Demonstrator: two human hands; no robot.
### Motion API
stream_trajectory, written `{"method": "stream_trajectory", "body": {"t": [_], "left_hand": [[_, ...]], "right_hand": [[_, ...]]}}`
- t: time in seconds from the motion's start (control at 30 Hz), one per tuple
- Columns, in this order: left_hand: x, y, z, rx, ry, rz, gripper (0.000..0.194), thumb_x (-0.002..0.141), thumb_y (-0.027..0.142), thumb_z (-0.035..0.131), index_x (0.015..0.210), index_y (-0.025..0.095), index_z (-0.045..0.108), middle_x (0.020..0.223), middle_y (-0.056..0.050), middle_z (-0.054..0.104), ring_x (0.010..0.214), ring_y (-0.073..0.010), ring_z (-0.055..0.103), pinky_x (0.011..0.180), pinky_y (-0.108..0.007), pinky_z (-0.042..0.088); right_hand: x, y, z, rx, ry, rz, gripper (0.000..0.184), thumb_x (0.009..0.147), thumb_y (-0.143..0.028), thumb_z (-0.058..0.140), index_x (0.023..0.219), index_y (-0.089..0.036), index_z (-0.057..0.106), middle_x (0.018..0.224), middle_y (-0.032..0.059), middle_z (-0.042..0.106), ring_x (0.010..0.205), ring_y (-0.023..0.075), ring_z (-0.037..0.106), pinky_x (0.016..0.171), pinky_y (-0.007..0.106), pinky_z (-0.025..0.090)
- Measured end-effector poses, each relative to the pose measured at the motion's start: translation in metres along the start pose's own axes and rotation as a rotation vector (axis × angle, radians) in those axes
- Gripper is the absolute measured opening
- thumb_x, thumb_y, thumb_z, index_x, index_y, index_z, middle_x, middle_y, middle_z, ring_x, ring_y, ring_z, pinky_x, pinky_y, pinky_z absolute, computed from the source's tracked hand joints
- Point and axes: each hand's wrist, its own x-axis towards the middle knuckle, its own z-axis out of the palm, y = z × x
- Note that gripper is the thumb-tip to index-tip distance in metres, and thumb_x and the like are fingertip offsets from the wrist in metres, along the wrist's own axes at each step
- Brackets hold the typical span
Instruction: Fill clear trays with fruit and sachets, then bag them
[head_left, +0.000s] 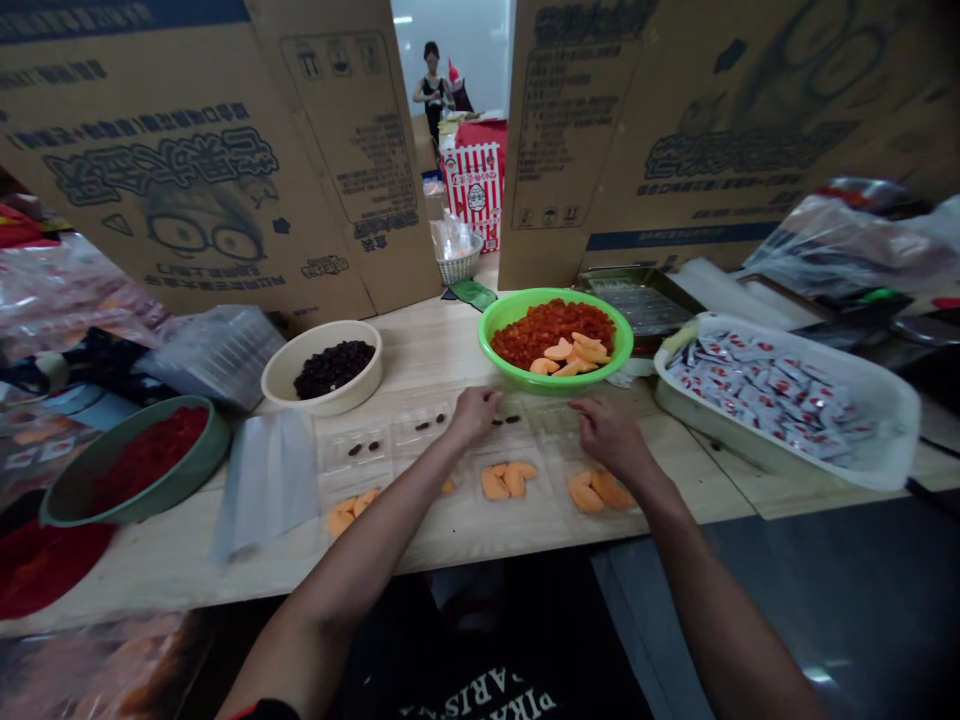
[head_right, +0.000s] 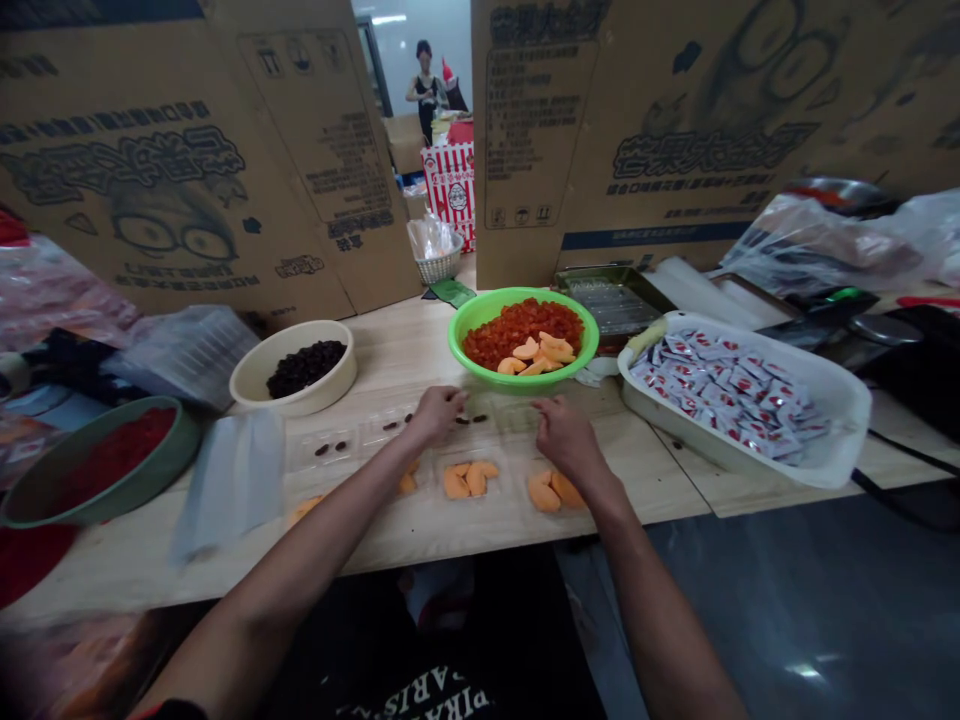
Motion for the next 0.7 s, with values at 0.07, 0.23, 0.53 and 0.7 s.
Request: {"method": "stream_trajectory", "body": {"t": [0.07,0.23,0.53,0.7], "left_hand": [[-0.003,0.003,-0.009,-0.063,-0.056,-0.031,0.021,0.09,0.006,0.049,0.076,0.014,0.063,0.069,-0.003,0.061,0.061,-0.0111,0.051,0.057,-0.021,0.04],[-0.016,0.016,0.021,-0.103,-0.191,-0.009,0.021,0.087,0.001,0.048,0.083,0.013,0.065,0.066,-0.002,0.061,0.06,-0.0119,0.057,0.064,-0.024,0.05],[-0.002,0.04,0.107,-0.035,-0.268,0.254,0.048,0.067,-0.008,0.055,0.101,0.018,0.076,0.106,-0.003,0.073,0.107,-0.02,0.061,0.102,-0.028,0.044],[0.005,0.029,0.097,-0.091,-0.195,0.157,0.038,0.075,-0.005,0.05,0.101,0.015,0.069,0.09,-0.003,0.068,0.083,-0.0148,0.06,0.08,-0.024,0.049]], "right_hand": [[-0.013,0.026,-0.004,-0.058,0.035,0.032,0.044,0.089,-0.011,0.045,0.127,-0.008,0.066,0.115,0.0185,0.066,0.109,0.0283,0.059,0.094,0.037,0.046],[-0.055,0.052,0.008,-0.103,-0.048,0.009,0.046,0.09,-0.014,0.046,0.134,-0.013,0.06,0.124,0.0167,0.062,0.113,0.0272,0.057,0.097,0.038,0.045],[-0.078,0.03,0.012,-0.115,-0.052,0.099,0.05,0.094,-0.016,0.042,0.143,-0.016,0.053,0.136,0.0169,0.056,0.12,0.0299,0.052,0.092,0.039,0.044],[-0.069,0.044,0.005,-0.008,-0.021,0.091,0.049,0.091,-0.013,0.044,0.138,-0.014,0.058,0.128,0.0158,0.061,0.117,0.027,0.053,0.098,0.037,0.044]]}}
